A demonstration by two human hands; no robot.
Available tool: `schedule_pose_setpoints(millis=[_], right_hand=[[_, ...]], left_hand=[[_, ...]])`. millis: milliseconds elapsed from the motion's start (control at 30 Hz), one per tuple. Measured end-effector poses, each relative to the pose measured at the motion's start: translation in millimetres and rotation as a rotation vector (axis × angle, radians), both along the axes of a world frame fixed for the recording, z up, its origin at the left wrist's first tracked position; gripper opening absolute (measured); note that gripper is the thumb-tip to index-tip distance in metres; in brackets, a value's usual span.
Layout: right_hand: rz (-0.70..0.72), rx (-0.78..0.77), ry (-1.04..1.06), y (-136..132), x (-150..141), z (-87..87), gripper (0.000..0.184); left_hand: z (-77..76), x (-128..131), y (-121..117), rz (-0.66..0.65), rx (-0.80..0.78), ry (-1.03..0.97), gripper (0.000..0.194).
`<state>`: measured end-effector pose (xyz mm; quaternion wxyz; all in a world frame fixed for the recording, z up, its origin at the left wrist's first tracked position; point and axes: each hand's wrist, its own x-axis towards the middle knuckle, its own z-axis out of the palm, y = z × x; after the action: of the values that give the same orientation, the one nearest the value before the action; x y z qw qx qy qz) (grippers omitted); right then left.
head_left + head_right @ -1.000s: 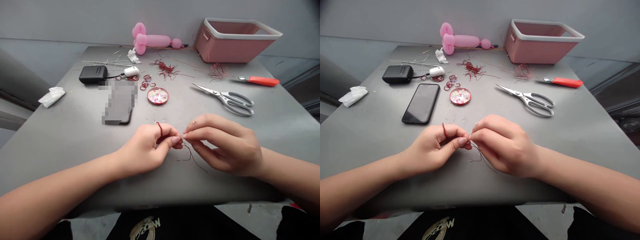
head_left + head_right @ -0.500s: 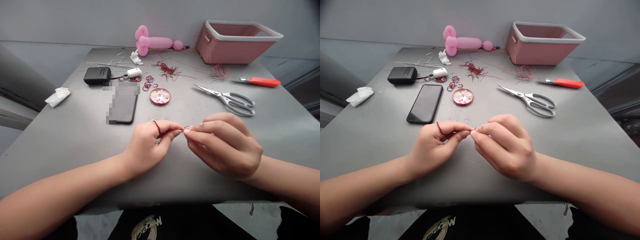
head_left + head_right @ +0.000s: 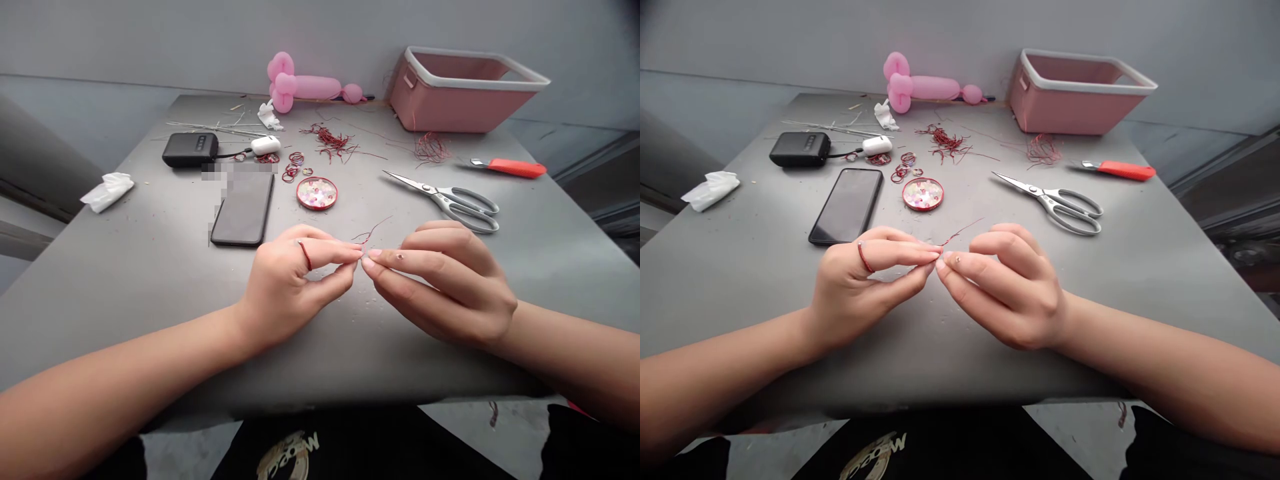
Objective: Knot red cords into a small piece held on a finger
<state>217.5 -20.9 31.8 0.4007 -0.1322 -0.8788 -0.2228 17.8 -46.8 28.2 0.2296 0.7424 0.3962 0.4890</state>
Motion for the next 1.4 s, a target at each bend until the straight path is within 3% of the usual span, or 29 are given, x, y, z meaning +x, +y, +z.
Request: schedule_pose_setpoints(millis=[167, 300, 433, 533, 700, 767, 867, 1033, 1133, 1233, 1400], right_hand=[[0.005, 0.036, -0.037, -4, 1, 4.0, 0.017], [-0.031, -0.025, -0.017, -4, 2, 2.7, 0.021], [-0.054, -0.225, 0.135, -5, -1, 0.7, 0.024], [-0.011, -0.458, 0.220, -9, -4, 2.5, 0.021], [-0.065, -0.767, 0.216, -15, -6, 6.1, 0.012], [-0.047, -0.739, 0.193, -16, -6, 5.7, 0.013], [-0.057, -0.525, 0.133, -17, -4, 2.6, 0.017], [-0.071, -0.173, 0.025, -17, 2, -7.0, 0.017], [-0.066, -0.095, 0.010, -19, 3, -9.8, 0.016], [-0.088, -0.190, 0.033, -20, 1, -4.8, 0.016], [-0.073, -0.637, 0.083, -12, 3, 12.7, 0.009]], left_hand=[[7.0, 3, -8, -0.007, -0.374, -0.100, 0.015], [7.5, 7, -12, -0.077, -0.513, -0.222, 0.015], [6.1, 6, -12, -0.116, -0.428, -0.224, 0.017], [4.4, 4, -8, -0.101, -0.273, -0.151, 0.016], [-0.7, 0, 0, -0.074, 0.035, 0.029, 0.020], [-1.7, 0, 1, -0.075, 0.104, 0.056, 0.019], [-0.8, 2, -1, -0.059, 0.128, 0.063, 0.019], [3.2, 5, -9, -0.019, 0.085, 0.058, 0.014], [4.2, 6, -12, -0.003, 0.021, 0.030, 0.011], [4.3, 5, -10, 0.014, -0.085, 0.017, 0.009], [3.6, 0, 1, 0.006, -0.131, 0.079, 0.005]])
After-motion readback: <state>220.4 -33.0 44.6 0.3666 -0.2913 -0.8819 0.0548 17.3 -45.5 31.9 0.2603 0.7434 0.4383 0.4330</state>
